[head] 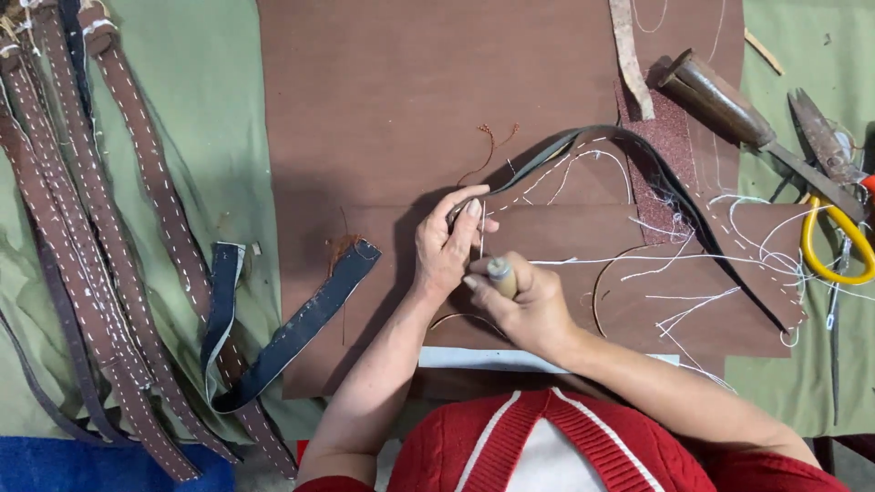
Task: Hand-stitching a leather strap using a stitching awl and thread at a workbench.
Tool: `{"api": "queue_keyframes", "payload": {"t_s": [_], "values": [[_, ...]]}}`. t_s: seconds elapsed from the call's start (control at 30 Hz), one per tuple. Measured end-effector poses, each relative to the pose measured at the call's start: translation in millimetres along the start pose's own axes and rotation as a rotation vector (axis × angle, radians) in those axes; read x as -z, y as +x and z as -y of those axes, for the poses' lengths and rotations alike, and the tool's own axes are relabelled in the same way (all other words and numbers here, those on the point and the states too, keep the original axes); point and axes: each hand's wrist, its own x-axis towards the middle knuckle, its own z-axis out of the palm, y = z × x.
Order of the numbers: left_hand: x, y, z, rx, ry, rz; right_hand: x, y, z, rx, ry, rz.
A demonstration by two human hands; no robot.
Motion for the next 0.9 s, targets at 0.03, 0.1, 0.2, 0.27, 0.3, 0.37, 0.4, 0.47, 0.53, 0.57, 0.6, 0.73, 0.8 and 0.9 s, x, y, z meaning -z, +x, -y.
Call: {"api": "queue_keyframes", "payload": {"t_s": [0.03, 0.1, 0.2, 0.27, 0.3, 0.37, 0.4, 0.47, 0.53, 0.57, 0.6, 0.73, 0.8, 0.9], "values": [[1.3, -0.1, 1.0, 0.015, 0.006, 0.010, -3.7, -0.3, -4.8, 0.003, 0.000, 0.009], [3.5, 3.3, 4.9, 0.027, 0.011, 0.023, -8.0, 2.3, -7.2, 0.010, 0.000, 0.014], [7.6, 5.9, 9.9, 0.084, -0.072, 0.040, -11.1, 3.8, -10.5, -0.022, 0.038, 0.034], [9.9, 6.6, 7.1, 0.082, -0.108, 0.073, -13.9, 3.4, -26.0, -0.048, 0.063, 0.075], [11.1, 7.8, 7.9, 0.080, -0.109, 0.073, -15.2, 3.7, -29.3, -0.047, 0.062, 0.075], [13.7, 8.7, 10.0, 0.031, -0.018, 0.092, -18.1, 2.6, -36.1, -0.078, 0.077, 0.105], [13.4, 8.7, 15.6, 0.031, -0.018, 0.093, -19.0, 2.3, -36.9, -0.079, 0.077, 0.104], [13.2, 9.1, 26.2, 0.039, -0.085, 0.099, -20.9, 2.0, -38.1, -0.116, 0.113, 0.117], [12.5, 10.2, 24.2, 0.047, -0.085, 0.095, -19.3, 2.5, -45.6, -0.122, 0.108, 0.124], [12.1, 10.9, 23.2, 0.054, -0.085, 0.092, -18.6, 2.9, -49.4, -0.129, 0.102, 0.131], [10.4, 9.5, 18.0, 0.054, -0.086, 0.092, -18.6, 3.1, -49.9, -0.129, 0.101, 0.130], [5.2, 7.0, 7.6, 0.077, -0.038, 0.055, -14.9, 2.3, -53.6, -0.120, 0.050, 0.143], [3.8, 7.1, 9.9, 0.072, -0.043, 0.037, -7.1, 2.8, -33.0, -0.110, 0.012, 0.163], [3.7, 7.0, 16.2, 0.045, -0.031, 0.008, 14.0, 2.0, 18.9, -0.046, -0.109, 0.305]]}}
